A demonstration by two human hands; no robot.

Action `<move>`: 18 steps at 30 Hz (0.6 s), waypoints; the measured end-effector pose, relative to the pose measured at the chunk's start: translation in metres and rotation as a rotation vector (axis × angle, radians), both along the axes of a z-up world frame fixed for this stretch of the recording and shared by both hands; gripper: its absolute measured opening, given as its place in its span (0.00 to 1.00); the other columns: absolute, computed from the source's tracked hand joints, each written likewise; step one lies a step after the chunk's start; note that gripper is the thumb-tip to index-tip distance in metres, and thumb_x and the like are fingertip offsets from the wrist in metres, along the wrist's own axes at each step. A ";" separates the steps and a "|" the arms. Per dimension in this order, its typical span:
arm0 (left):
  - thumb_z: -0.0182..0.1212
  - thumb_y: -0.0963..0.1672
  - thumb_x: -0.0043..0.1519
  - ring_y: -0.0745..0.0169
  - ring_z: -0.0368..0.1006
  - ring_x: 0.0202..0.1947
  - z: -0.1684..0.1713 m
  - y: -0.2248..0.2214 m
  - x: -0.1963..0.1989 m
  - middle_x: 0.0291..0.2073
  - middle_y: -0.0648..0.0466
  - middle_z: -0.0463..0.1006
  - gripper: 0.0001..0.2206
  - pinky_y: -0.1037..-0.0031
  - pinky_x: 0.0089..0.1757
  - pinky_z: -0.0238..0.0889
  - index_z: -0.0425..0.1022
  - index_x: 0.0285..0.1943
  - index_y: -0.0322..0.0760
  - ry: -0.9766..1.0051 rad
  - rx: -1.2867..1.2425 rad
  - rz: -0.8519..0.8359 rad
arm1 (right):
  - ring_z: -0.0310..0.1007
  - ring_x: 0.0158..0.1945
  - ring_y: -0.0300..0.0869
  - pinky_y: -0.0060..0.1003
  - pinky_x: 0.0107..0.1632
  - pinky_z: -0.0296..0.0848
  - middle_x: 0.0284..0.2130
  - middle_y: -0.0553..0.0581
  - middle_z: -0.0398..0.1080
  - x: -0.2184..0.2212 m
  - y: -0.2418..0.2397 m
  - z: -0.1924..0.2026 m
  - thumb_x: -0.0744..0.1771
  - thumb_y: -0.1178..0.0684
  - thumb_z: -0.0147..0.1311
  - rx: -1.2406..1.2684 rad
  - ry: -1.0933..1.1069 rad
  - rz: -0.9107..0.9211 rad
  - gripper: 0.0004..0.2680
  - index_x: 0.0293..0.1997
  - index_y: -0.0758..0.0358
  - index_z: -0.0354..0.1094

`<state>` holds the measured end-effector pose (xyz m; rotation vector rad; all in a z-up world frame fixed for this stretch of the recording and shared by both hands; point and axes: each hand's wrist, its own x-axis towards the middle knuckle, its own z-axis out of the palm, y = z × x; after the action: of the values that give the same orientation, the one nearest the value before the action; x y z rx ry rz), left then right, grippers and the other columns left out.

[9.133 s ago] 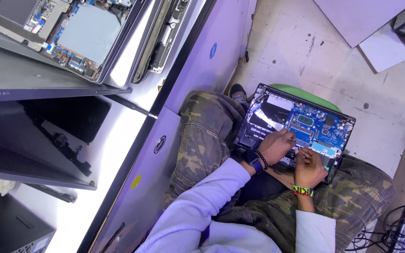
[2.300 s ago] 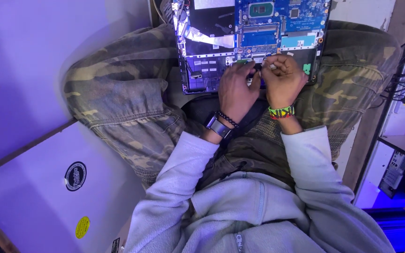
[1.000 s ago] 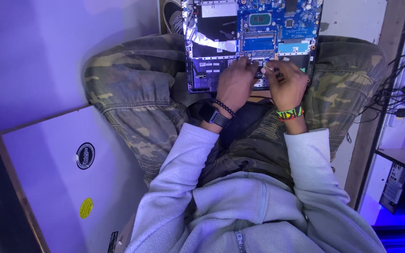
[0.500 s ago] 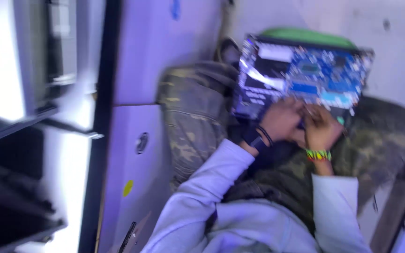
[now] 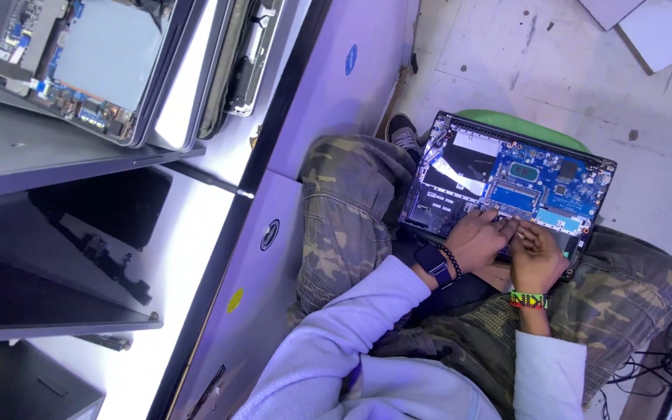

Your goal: Connecting internal ribbon cables to a laptop motherboard during a repair.

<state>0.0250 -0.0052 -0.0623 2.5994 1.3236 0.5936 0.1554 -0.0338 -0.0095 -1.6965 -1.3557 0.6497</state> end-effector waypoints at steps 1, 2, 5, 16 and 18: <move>0.59 0.45 0.54 0.49 0.70 0.59 -0.004 0.001 0.001 0.50 0.52 0.83 0.26 0.61 0.49 0.69 0.71 0.64 0.36 -0.001 0.000 0.000 | 0.77 0.36 0.40 0.33 0.45 0.72 0.36 0.58 0.77 0.000 0.002 -0.004 0.65 0.64 0.63 0.000 -0.001 0.000 0.10 0.51 0.62 0.77; 0.61 0.45 0.54 0.49 0.70 0.60 -0.008 0.002 0.003 0.49 0.51 0.84 0.25 0.60 0.50 0.69 0.73 0.62 0.37 -0.009 0.019 0.004 | 0.78 0.37 0.41 0.33 0.44 0.73 0.35 0.57 0.78 0.001 0.005 -0.009 0.65 0.62 0.66 0.010 -0.035 -0.008 0.10 0.50 0.60 0.78; 0.63 0.44 0.54 0.50 0.68 0.62 -0.002 -0.001 0.003 0.48 0.52 0.84 0.22 0.61 0.50 0.68 0.76 0.60 0.39 -0.005 0.027 0.009 | 0.78 0.37 0.40 0.31 0.45 0.73 0.36 0.56 0.78 0.000 0.002 -0.004 0.64 0.61 0.67 -0.015 -0.036 -0.017 0.10 0.49 0.58 0.79; 0.63 0.43 0.58 0.53 0.66 0.58 0.011 0.029 -0.008 0.48 0.55 0.79 0.11 0.68 0.50 0.63 0.76 0.49 0.42 -0.063 0.090 -0.004 | 0.79 0.37 0.37 0.27 0.46 0.72 0.34 0.52 0.78 0.001 0.004 -0.015 0.64 0.60 0.67 -0.018 -0.025 -0.073 0.09 0.47 0.55 0.79; 0.64 0.41 0.56 0.53 0.67 0.54 0.007 0.037 -0.010 0.45 0.55 0.76 0.09 0.65 0.47 0.63 0.76 0.45 0.41 -0.165 0.126 -0.031 | 0.79 0.36 0.38 0.27 0.45 0.72 0.35 0.53 0.78 0.003 0.004 -0.022 0.64 0.60 0.69 -0.013 -0.039 -0.063 0.09 0.47 0.56 0.79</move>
<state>0.0148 0.0313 -0.0554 2.5958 1.2304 0.8920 0.1580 -0.0297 -0.0317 -1.7637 -1.3223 0.5934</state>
